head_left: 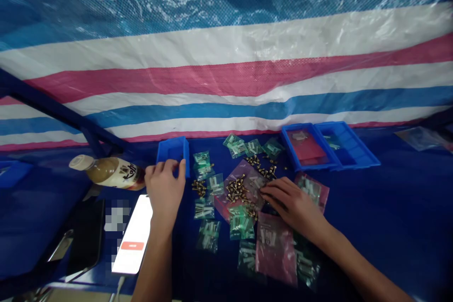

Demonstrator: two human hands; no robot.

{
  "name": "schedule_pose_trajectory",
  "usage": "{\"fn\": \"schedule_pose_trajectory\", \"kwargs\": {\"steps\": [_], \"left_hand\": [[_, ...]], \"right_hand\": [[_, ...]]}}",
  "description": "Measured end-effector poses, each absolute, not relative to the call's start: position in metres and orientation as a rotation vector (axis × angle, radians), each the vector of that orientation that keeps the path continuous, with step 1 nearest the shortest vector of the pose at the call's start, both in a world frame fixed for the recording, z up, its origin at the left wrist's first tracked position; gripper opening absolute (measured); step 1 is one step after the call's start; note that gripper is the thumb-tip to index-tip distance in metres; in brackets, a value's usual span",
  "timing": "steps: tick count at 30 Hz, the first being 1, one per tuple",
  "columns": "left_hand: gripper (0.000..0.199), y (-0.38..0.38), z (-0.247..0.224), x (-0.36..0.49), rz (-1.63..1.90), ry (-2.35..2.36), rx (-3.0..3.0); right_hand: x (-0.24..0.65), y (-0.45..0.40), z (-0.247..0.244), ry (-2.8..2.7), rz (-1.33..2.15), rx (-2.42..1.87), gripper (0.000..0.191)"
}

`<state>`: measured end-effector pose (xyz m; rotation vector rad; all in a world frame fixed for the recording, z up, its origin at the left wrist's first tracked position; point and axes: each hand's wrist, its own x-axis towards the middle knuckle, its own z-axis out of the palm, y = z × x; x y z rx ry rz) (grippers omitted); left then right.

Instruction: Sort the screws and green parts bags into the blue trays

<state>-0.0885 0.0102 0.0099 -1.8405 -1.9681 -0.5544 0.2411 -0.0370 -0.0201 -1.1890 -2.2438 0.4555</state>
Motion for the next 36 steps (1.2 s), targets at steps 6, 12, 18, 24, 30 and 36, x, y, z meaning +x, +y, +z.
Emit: {"fn": "schedule_pose_trajectory", "kwargs": {"steps": [6, 12, 18, 24, 30, 36], "left_hand": [[0.019, -0.001, 0.011, -0.041, -0.500, -1.419, -2.490], [0.020, -0.021, -0.003, 0.002, -0.452, -1.023, -2.741], [0.018, -0.029, -0.012, 0.014, -0.492, -1.034, -2.815], [0.022, -0.026, -0.010, 0.012, -0.591, -1.088, -2.933], [0.015, -0.027, -0.013, 0.014, -0.732, -1.084, -3.025], [0.010, -0.017, -0.005, 0.002, -0.921, -1.147, -2.871]], "right_hand": [[0.221, -0.048, -0.019, -2.420, 0.422, -1.105, 0.023], [0.217, -0.049, -0.029, -2.411, 0.346, -1.135, 0.017], [0.218, -0.047, -0.034, -2.469, 0.289, -1.094, 0.017], [0.220, -0.047, -0.023, -2.380, 0.277, -1.068, 0.016], [0.220, -0.048, -0.015, -2.239, 0.267, -1.034, 0.014], [0.228, -0.046, -0.018, -2.131, 0.280, -1.098, 0.021]]}}
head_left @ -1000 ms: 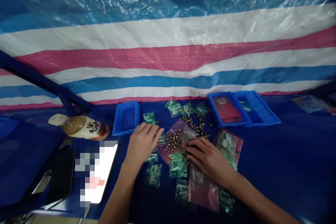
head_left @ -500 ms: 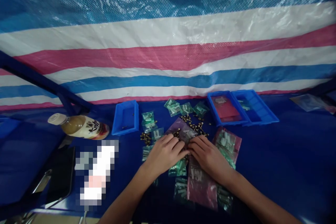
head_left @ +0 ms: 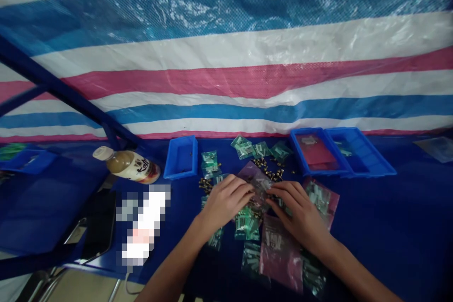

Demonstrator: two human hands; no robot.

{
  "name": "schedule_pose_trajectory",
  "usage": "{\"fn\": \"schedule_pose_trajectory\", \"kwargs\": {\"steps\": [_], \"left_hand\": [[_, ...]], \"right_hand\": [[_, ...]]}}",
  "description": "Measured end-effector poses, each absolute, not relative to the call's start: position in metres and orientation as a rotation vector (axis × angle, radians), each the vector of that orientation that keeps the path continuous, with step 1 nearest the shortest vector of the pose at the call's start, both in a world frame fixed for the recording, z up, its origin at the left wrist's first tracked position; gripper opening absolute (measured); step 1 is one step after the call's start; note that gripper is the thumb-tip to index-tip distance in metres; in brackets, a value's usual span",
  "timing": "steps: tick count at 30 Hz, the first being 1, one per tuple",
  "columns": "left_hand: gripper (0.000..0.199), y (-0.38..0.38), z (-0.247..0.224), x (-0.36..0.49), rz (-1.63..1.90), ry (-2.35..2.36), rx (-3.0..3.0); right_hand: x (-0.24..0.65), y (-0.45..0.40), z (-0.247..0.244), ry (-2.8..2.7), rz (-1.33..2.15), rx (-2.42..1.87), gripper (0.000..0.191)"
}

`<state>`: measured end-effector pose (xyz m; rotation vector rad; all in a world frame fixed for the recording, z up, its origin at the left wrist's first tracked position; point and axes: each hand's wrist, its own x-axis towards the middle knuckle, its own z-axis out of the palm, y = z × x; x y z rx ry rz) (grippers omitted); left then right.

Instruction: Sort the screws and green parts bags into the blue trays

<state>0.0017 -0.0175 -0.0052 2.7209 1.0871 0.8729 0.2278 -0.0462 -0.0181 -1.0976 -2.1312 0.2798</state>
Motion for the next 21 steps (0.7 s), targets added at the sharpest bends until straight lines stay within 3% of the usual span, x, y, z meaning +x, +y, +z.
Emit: {"fn": "schedule_pose_trajectory", "kwargs": {"steps": [5, 9, 12, 15, 17, 21], "left_hand": [[0.012, 0.004, 0.012, -0.065, 1.070, 1.979, 2.499], [0.016, 0.010, 0.018, -0.112, 0.676, 2.414, 2.265], [0.020, 0.009, 0.019, -0.115, 0.545, 2.426, 2.234], [0.022, 0.005, 0.020, -0.093, 0.704, 2.344, 2.285], [0.020, 0.001, 0.020, -0.071, 0.738, 2.089, 2.388], [0.014, -0.009, 0.013, -0.032, 0.482, 1.513, 2.540]], "right_hand": [[0.241, -0.037, -0.016, -2.090, 0.214, -1.155, 0.020], [0.247, -0.033, -0.011, -2.092, 0.184, -1.166, 0.017], [0.247, -0.033, -0.012, -2.113, 0.199, -1.181, 0.016], [0.247, -0.032, -0.016, -2.165, 0.237, -1.170, 0.014], [0.246, -0.032, -0.020, -2.205, 0.264, -1.160, 0.013], [0.243, -0.033, -0.026, -2.254, 0.321, -1.134, 0.011]]}}
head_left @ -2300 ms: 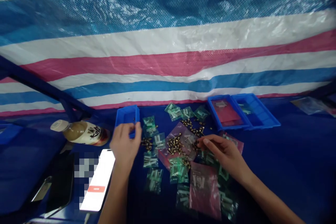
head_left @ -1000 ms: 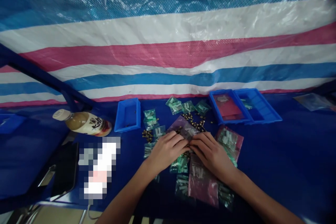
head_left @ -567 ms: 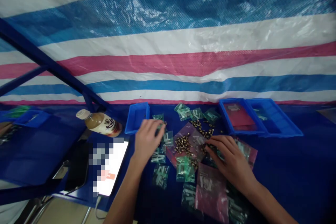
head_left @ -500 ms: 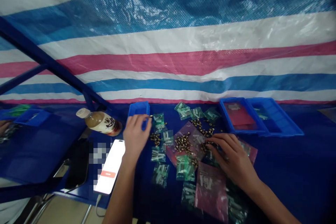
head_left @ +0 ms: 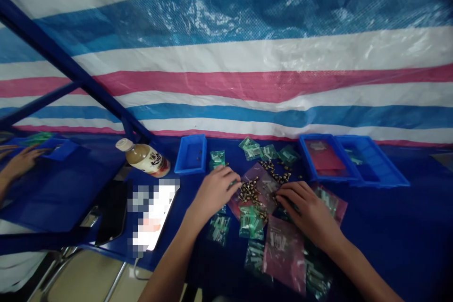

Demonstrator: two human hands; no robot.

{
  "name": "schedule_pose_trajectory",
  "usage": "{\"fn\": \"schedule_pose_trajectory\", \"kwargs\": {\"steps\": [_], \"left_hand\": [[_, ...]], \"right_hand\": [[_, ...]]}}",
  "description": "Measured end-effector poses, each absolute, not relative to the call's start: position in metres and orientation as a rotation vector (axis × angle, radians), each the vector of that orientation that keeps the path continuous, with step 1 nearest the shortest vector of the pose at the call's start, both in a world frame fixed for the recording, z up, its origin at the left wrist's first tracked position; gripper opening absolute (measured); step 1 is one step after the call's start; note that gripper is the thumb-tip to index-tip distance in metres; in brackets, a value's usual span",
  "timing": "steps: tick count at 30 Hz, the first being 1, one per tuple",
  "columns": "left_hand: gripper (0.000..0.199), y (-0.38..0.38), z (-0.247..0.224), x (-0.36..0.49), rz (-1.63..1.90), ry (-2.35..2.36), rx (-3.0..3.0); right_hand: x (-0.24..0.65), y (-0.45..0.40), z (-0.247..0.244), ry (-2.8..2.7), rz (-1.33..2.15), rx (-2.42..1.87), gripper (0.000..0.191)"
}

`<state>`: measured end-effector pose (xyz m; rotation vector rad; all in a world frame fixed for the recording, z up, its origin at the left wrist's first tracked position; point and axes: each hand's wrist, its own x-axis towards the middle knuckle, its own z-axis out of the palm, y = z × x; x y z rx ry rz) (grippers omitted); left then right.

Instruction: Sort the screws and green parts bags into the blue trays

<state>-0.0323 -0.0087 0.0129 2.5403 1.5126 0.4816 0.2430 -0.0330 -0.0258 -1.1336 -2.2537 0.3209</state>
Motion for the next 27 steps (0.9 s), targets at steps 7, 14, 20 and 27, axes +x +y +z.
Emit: {"fn": "schedule_pose_trajectory", "kwargs": {"steps": [7, 14, 20, 27], "left_hand": [[0.019, -0.015, 0.004, -0.018, 0.207, 1.546, 2.544], [0.011, -0.014, 0.002, -0.021, 0.177, 1.535, 2.505], [0.007, -0.012, 0.007, -0.027, 0.205, 1.492, 2.489], [0.009, -0.017, 0.019, -0.021, 0.648, 1.322, 2.420]], "right_hand": [[0.241, -0.037, -0.024, -2.259, 0.349, -1.102, 0.012], [0.240, -0.038, -0.021, -2.267, 0.344, -1.099, 0.013], [0.241, -0.037, -0.020, -2.253, 0.342, -1.120, 0.012], [0.238, -0.039, -0.011, -2.169, 0.476, -1.129, 0.014]]}}
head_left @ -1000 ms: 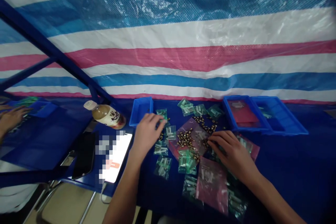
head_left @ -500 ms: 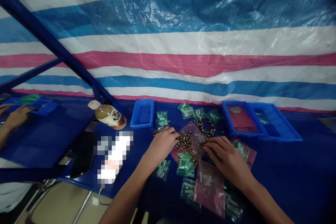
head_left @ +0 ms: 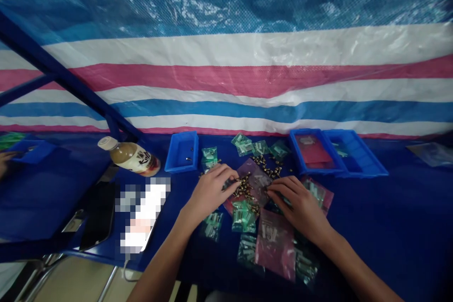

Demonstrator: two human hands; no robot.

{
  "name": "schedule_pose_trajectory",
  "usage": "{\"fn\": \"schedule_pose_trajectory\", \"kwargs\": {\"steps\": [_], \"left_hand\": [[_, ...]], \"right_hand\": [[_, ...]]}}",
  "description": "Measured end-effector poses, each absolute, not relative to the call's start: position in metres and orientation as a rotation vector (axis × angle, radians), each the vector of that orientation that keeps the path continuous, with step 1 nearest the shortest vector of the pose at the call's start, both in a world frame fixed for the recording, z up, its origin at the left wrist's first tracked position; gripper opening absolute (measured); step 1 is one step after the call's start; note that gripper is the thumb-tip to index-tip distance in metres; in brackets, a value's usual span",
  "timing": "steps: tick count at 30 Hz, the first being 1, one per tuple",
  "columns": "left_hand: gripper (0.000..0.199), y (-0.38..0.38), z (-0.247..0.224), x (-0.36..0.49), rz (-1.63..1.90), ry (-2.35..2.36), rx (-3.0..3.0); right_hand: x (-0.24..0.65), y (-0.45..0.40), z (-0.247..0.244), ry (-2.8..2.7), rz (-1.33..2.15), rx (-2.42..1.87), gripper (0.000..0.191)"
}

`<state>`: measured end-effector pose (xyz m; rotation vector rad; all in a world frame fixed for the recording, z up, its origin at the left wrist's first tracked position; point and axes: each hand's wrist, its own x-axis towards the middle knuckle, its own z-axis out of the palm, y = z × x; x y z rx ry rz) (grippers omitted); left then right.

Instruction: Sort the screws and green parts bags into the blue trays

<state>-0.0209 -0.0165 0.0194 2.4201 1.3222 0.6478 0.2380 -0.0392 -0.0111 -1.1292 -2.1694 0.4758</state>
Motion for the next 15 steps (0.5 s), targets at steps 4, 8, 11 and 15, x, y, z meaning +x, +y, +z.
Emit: {"fn": "schedule_pose_trajectory", "kwargs": {"steps": [4, 8, 11, 15], "left_hand": [[0.013, -0.027, 0.015, -0.001, 0.855, 1.110, 2.413], [0.014, -0.033, 0.011, 0.011, 0.870, 1.021, 2.430], [0.014, -0.034, 0.010, 0.012, 0.845, 1.001, 2.441], [0.015, -0.033, 0.009, 0.012, 0.835, 0.997, 2.443]], "right_hand": [[0.230, -0.046, -0.005, -2.096, 0.664, -1.091, 0.014], [0.225, -0.050, -0.005, -2.036, 0.758, -1.068, 0.013], [0.225, -0.051, -0.006, -2.005, 0.784, -1.099, 0.013], [0.227, -0.051, -0.004, -1.999, 0.816, -1.088, 0.011]]}}
